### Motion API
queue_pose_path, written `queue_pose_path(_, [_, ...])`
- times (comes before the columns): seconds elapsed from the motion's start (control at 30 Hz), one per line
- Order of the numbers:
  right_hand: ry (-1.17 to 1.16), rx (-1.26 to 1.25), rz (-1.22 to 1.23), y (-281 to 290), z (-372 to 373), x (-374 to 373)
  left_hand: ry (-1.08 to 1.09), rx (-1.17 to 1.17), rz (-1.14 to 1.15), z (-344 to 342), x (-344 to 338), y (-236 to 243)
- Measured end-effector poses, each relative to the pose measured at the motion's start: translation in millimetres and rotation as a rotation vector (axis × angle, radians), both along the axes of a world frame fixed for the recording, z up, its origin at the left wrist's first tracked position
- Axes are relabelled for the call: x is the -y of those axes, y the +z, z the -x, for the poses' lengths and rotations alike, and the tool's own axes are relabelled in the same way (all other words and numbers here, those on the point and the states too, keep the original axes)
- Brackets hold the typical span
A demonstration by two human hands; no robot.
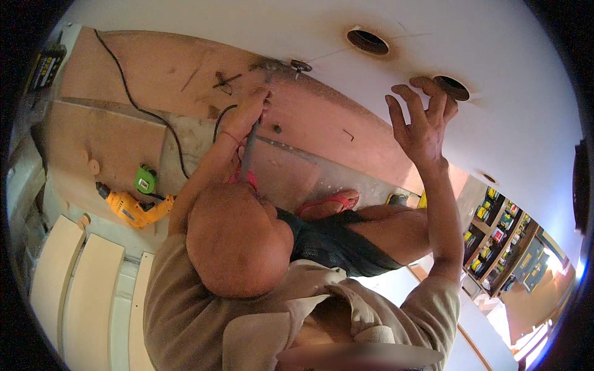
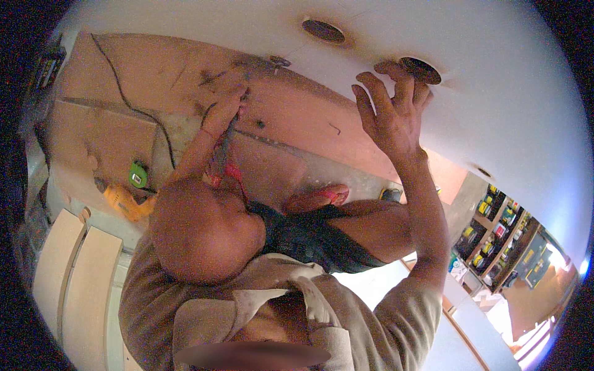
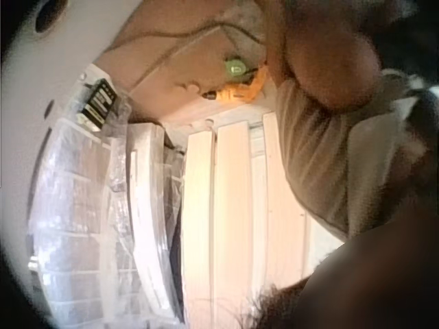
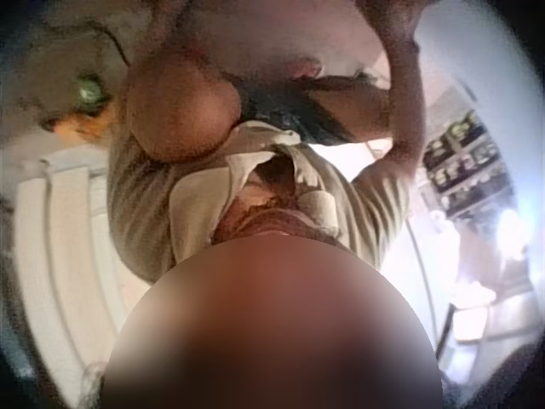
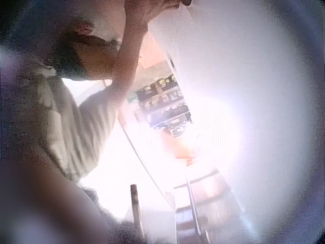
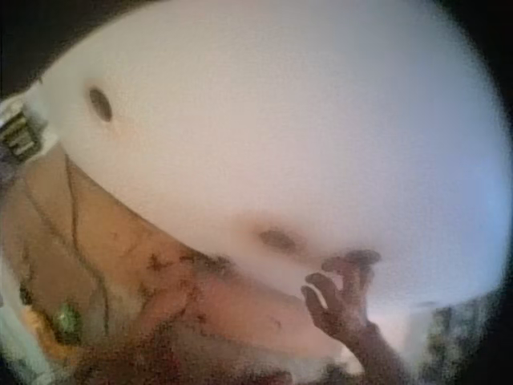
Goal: The person sits on the floor and uses a hammer to drive nails into pre-drilled holes in a white ceiling panel. They repeatedly position nails and strike them with the hammer to secure the fixtures.
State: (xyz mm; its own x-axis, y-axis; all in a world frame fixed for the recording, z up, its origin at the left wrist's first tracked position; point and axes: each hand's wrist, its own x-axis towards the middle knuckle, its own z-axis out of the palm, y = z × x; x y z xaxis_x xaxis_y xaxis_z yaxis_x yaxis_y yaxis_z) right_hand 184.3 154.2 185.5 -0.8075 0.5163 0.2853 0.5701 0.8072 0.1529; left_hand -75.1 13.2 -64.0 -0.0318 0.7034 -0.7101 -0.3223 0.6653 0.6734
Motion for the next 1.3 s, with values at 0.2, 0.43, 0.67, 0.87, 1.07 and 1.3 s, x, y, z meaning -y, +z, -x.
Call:
queue_pose_path(0.2, [-0.013, -0.205, -0.093, -24, -17, -5, 0.012, -0.113, 0.056, -2, 6, 20])
queue_pose_path(0.43, [-0.017, -0.200, -0.152, -31, -3, -2, 0.106, 0.061, 0.120, -3, 4, 17])
queue_pose_path(0.67, [-0.541, -0.303, 0.183, -48, 23, 4, 0.019, 0.083, 0.044, -14, -6, 8])
queue_pose_path(0.87, [0.235, -0.522, -0.336, -87, 14, -47, -0.044, 0.033, 0.036, -19, 1, 19])
queue_pose_path(1.07, [0.246, -0.446, -0.536, -101, -7, -51, -0.058, 0.103, 0.055, -14, -1, 17])
queue_pose_path(1.3, [0.240, -0.436, -0.513, -96, 1, -50, 0.012, 0.174, 0.048, -16, -15, 8])
